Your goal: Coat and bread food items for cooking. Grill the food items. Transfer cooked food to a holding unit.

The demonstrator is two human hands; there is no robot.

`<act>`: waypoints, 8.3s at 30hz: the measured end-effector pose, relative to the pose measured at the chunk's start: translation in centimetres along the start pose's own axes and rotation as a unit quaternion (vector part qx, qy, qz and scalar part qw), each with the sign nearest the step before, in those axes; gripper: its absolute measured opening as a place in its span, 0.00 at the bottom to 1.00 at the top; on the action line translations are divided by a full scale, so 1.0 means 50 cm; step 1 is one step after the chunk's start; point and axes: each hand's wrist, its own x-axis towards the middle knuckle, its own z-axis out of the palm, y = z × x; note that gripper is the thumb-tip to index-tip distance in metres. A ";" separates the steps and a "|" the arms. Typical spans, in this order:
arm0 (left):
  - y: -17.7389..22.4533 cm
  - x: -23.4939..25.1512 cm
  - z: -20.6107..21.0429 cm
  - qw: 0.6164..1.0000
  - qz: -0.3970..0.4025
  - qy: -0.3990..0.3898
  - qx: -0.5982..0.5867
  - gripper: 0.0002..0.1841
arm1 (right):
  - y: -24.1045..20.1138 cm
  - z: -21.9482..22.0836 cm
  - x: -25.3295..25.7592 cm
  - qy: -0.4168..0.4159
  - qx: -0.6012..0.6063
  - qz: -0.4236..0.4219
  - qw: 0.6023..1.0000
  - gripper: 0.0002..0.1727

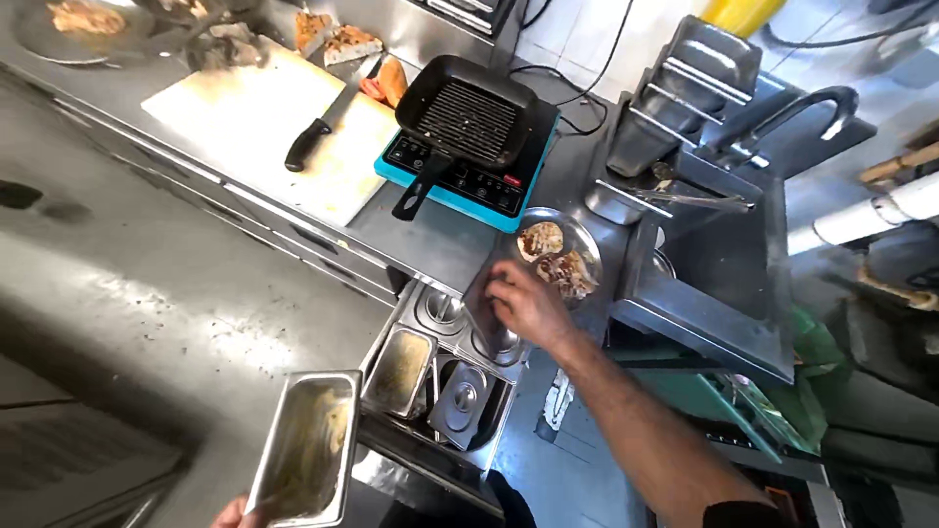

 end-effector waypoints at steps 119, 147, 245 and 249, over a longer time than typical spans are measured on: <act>0.037 0.083 0.318 0.938 0.217 -0.259 0.072 0.07 | -0.327 -0.062 -0.107 -0.184 0.048 0.172 0.967 0.11; 0.267 0.088 0.507 0.852 0.350 -0.364 -0.141 0.03 | -0.362 -0.272 -0.040 0.100 -0.056 0.036 0.993 0.07; 0.420 0.066 0.498 0.729 0.528 -0.344 0.266 0.09 | -0.302 -0.348 0.007 0.106 -0.116 -0.016 0.987 0.06; 0.421 0.075 0.490 0.718 0.523 -0.377 0.261 0.09 | -0.320 -0.332 -0.001 0.013 0.019 0.072 0.997 0.07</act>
